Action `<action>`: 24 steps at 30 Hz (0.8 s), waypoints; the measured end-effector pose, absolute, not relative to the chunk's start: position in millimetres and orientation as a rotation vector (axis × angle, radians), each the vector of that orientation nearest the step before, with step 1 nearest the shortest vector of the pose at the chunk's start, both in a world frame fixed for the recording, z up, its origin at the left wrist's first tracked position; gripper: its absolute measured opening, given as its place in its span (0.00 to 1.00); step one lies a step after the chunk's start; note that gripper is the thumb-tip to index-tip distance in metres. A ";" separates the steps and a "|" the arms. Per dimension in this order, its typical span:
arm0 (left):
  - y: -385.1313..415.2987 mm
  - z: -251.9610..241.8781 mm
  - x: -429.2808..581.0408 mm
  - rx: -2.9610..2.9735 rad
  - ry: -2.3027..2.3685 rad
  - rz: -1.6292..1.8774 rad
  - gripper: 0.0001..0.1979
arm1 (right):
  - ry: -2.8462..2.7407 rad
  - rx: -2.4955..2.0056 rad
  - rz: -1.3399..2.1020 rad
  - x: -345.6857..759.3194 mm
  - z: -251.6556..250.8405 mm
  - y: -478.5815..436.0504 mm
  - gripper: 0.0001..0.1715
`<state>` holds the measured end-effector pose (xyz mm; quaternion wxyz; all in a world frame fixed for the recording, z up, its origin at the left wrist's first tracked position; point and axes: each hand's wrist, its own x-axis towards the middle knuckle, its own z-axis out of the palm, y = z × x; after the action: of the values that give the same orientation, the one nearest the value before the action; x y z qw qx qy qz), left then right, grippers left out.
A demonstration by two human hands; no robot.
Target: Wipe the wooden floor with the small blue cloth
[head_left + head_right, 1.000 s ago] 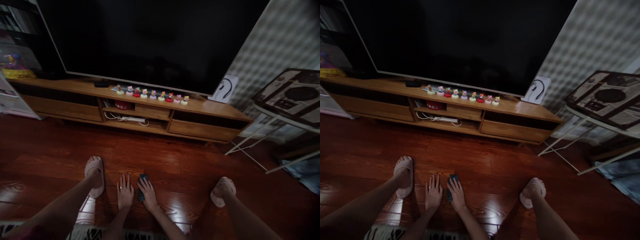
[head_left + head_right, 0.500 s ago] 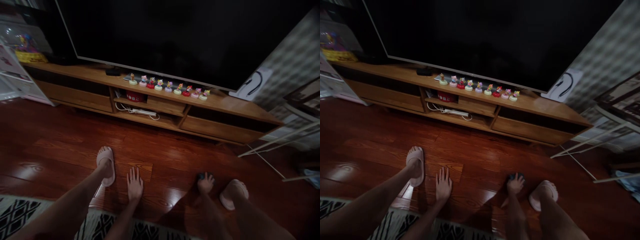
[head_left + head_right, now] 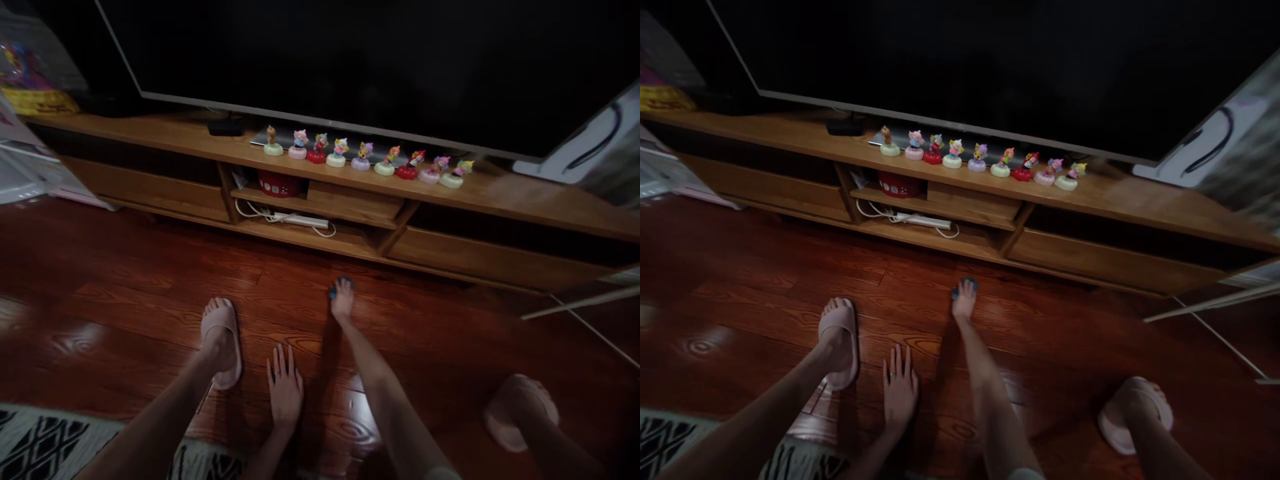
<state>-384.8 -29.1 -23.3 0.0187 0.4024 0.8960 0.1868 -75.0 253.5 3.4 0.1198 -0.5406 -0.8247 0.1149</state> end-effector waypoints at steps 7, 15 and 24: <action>-30.9 -17.2 -393.9 1.910 2.338 0.440 0.25 | -2.735 -0.813 0.553 -192.3 -7.6 194.0 0.45; -39.7 -9.1 -397.1 1.835 2.445 0.182 0.26 | -2.331 -1.451 0.453 -0.8 1.9 307.8 0.39; -30.8 32.8 -375.6 1.370 2.926 0.061 0.23 | -1.838 -2.003 0.228 272.2 7.0 287.4 0.36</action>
<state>-375.6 -30.8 32.8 -0.0448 0.4236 0.9046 0.0187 272.2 287.4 7.0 0.2055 -0.7186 -0.6593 0.0818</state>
